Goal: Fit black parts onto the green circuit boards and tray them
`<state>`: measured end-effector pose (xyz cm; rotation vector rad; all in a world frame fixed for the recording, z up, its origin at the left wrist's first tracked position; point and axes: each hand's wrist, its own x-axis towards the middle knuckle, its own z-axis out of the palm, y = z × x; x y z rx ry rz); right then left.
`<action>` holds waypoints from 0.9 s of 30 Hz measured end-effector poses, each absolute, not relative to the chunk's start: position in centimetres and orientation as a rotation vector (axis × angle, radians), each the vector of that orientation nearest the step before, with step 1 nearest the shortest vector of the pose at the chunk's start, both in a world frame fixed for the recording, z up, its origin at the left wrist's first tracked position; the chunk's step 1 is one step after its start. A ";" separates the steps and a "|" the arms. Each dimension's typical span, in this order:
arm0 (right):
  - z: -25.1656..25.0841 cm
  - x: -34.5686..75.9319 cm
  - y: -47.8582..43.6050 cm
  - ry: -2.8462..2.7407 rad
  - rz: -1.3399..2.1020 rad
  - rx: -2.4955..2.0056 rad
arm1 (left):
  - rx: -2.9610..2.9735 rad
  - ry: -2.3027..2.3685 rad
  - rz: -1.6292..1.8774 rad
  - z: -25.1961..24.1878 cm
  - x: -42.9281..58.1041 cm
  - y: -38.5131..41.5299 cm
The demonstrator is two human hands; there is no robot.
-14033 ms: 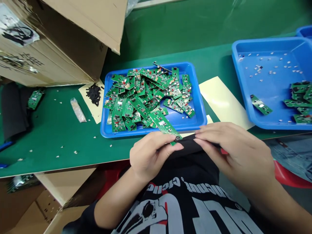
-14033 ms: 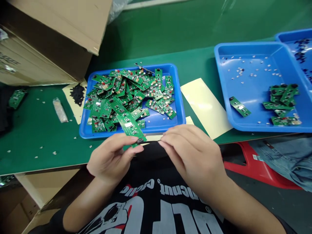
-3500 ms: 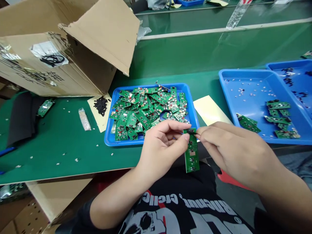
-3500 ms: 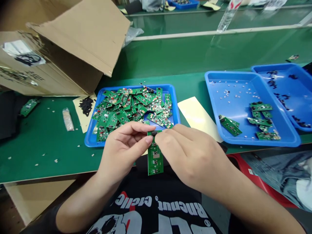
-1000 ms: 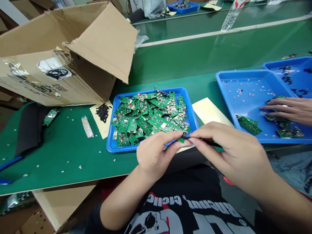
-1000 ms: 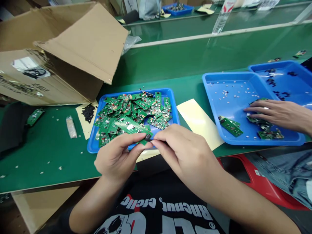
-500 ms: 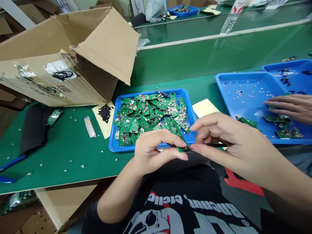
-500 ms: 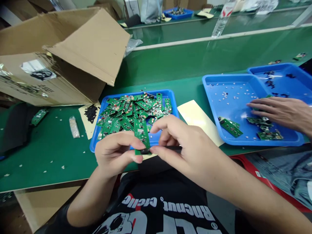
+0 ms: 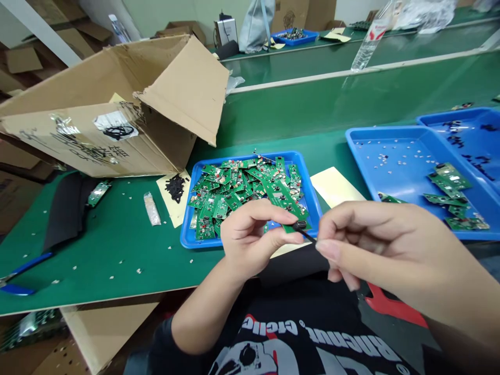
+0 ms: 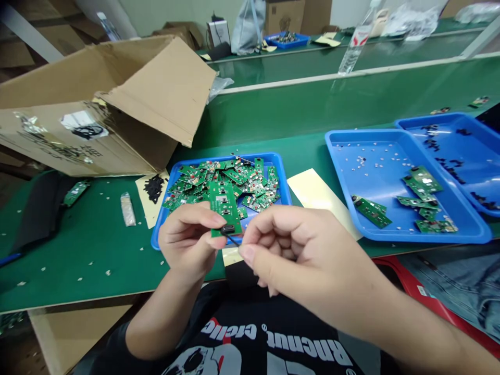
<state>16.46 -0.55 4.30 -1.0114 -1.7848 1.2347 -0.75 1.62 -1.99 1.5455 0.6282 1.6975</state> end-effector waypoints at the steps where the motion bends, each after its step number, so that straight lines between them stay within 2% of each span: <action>1: 4.4 16.5 -0.6 -1.799 1.232 -1.008 | 1.570 0.623 1.699 -1.9 -0.8 1.6; 9: 4.5 16.9 -0.3 -1.840 1.006 -1.121 | 1.616 0.497 1.664 -1.7 -1.0 2.0; 14: 4.8 17.7 0.4 -2.053 0.669 -1.045 | 1.610 0.376 1.448 -1.3 -1.2 2.3; 20: 5.7 18.4 0.7 -2.347 0.349 -0.887 | 1.548 0.421 1.533 -1.1 -1.3 2.5; 27: 5.8 18.1 0.3 -2.306 0.288 -0.941 | 1.585 0.418 1.550 -1.3 -1.1 2.4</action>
